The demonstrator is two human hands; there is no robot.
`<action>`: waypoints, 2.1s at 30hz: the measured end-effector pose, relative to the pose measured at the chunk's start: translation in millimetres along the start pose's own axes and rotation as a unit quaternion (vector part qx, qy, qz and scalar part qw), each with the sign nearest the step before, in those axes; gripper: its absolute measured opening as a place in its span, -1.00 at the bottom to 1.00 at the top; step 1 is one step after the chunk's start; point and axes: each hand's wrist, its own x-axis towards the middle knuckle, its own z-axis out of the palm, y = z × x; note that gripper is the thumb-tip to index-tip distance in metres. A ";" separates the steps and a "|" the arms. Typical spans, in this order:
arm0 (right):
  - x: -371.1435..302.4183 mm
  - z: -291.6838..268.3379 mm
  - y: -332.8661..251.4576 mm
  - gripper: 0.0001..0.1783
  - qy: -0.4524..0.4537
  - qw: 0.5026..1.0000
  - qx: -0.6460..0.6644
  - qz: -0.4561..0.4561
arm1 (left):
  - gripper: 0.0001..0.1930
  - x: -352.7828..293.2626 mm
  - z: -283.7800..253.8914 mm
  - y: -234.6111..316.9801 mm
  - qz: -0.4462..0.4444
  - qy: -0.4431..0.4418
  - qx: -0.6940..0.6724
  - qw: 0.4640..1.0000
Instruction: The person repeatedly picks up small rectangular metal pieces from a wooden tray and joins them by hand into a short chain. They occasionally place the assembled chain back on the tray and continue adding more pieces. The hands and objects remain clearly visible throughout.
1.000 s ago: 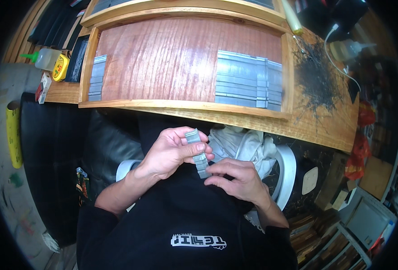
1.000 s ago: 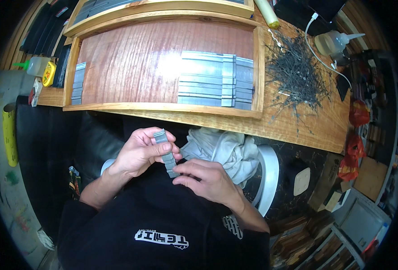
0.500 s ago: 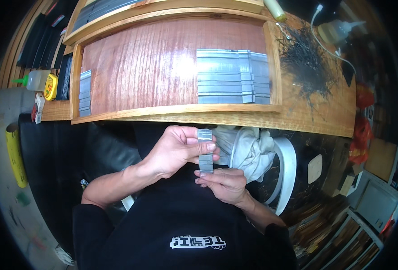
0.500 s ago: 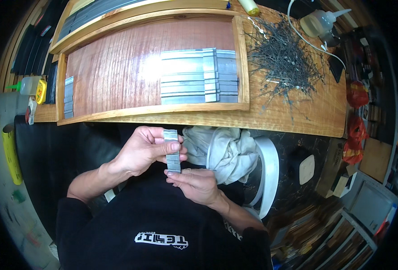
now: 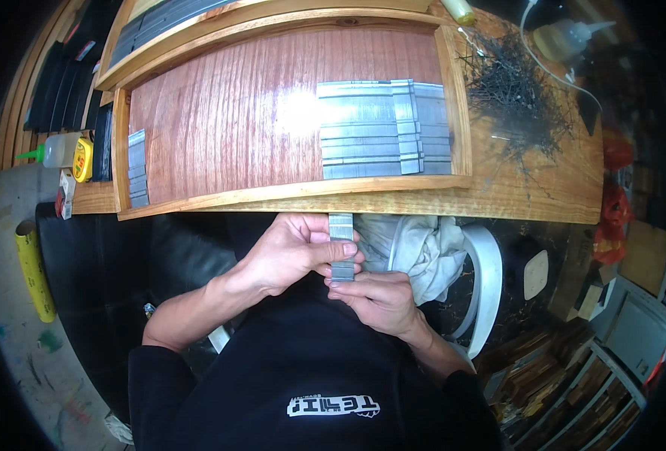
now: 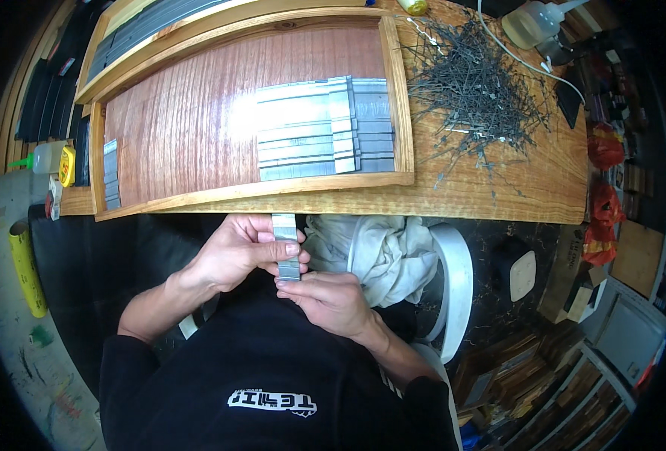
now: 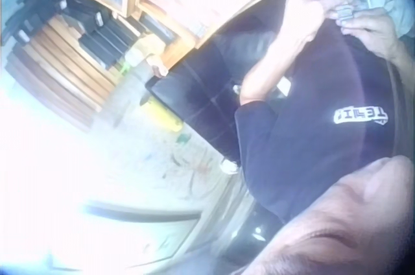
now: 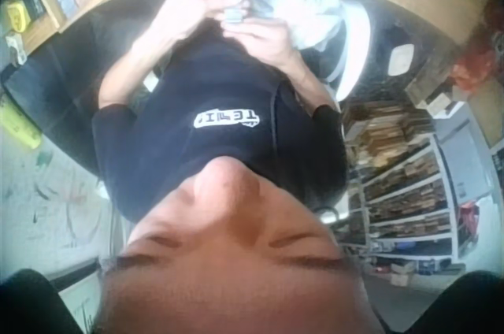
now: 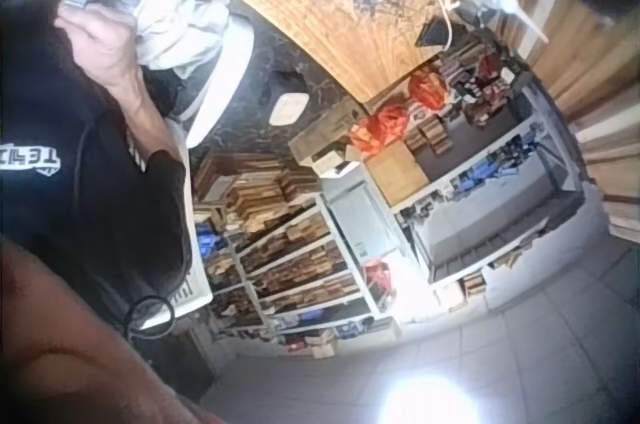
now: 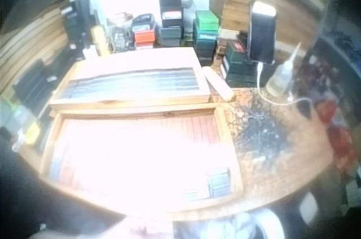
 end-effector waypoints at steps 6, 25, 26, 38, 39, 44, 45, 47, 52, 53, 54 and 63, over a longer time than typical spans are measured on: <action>16.9 -49.1 -33.4 -0.75 0.014 0.979 0.183 0.092 | -0.72 -15.9 1.3 -5.3 0.023 0.018 0.024 0.999; 27.9 -28.8 -22.2 -0.31 0.020 0.754 0.657 0.009 | -0.59 -34.4 8.8 -17.8 0.091 0.001 -0.013 0.996; 27.6 -27.8 -22.0 -0.32 0.023 0.753 0.658 0.007 | -0.59 -34.3 8.9 -17.5 0.089 0.001 -0.018 0.996; 30.3 -30.6 -32.2 -0.47 0.087 0.803 0.586 0.066 | -0.68 -38.3 8.1 -15.1 0.061 -0.015 -0.031 0.998; 30.8 -29.9 -36.4 -0.53 0.074 0.866 0.481 0.118 | -0.71 -38.9 8.4 -14.3 0.051 -0.012 -0.031 0.998; 35.7 -10.0 -29.9 -0.73 0.022 0.954 0.210 0.214 | -0.81 -35.6 8.7 -28.4 0.065 -0.037 0.018 0.997; 34.6 -7.0 -22.9 -0.82 0.028 0.952 0.216 0.216 | -0.83 -33.5 6.3 -32.5 0.072 -0.034 0.051 0.996; 34.3 0.1 -11.7 -0.87 0.062 0.975 0.109 0.184 | -0.86 -30.0 2.7 -34.3 0.086 -0.026 0.117 0.989; 51.7 -1.6 -18.3 -0.82 0.088 0.934 0.217 0.270 | -0.82 -28.1 9.3 -11.9 0.006 -0.012 -0.003 1.000; 53.3 -1.7 -17.6 -0.82 0.077 0.932 0.244 0.258 | -0.81 -25.3 2.3 -11.5 0.019 -0.022 0.017 0.999; 54.8 -2.0 -16.7 -0.82 0.066 0.929 0.270 0.245 | -0.81 -21.6 0.1 -10.0 0.026 -0.017 0.011 0.999; 68.6 0.0 -4.8 -0.91 0.065 0.903 0.342 0.250 | -0.85 -5.4 -9.9 -3.9 0.077 -0.010 0.010 0.997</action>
